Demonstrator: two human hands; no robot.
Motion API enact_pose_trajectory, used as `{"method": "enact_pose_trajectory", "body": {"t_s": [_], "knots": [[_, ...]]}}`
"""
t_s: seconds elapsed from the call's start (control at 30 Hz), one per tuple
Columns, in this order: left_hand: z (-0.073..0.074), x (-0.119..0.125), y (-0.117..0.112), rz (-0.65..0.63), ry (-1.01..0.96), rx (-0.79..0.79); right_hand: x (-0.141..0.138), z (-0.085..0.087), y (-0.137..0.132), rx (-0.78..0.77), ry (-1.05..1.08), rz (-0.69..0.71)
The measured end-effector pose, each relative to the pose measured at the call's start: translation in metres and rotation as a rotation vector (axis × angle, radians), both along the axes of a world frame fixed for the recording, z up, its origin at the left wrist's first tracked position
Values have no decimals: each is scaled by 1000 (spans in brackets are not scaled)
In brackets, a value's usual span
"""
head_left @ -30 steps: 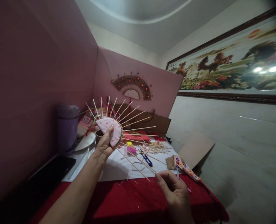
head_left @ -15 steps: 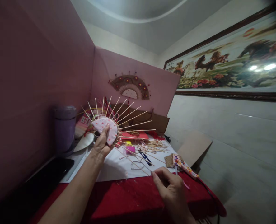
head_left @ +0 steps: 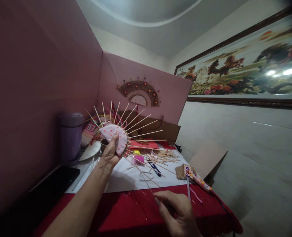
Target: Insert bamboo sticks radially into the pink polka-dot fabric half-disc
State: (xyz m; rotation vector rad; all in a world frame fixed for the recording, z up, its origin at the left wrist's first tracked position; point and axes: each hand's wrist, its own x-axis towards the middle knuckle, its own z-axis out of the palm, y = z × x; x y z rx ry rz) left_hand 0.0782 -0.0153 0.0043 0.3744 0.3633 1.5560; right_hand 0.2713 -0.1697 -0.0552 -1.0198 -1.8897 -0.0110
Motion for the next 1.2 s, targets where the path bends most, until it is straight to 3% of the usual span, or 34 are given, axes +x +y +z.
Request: {"method": "enact_pose_trajectory", "body": {"t_s": [0.2, 0.37, 0.6, 0.83, 1.07, 1.2], "knots": [[-2, 1, -1, -16, -2, 81, -8, 2, -3, -44, -158, 171], [-5, -6, 4, -105, 28, 62, 8, 2, -1, -133, 91, 12], [-6, -8, 6, -125, 15, 45, 18, -11, 14, -305, 353, -21], [-5, -8, 4, -111, 48, 24, 18, -5, 10, -339, 352, 6], [-7, -10, 9, -136, 12, -37, 20, -10, 27, -426, 544, 3], [-9, -10, 11, -149, -6, -4, 20, -9, 34, -467, 482, -11]]}}
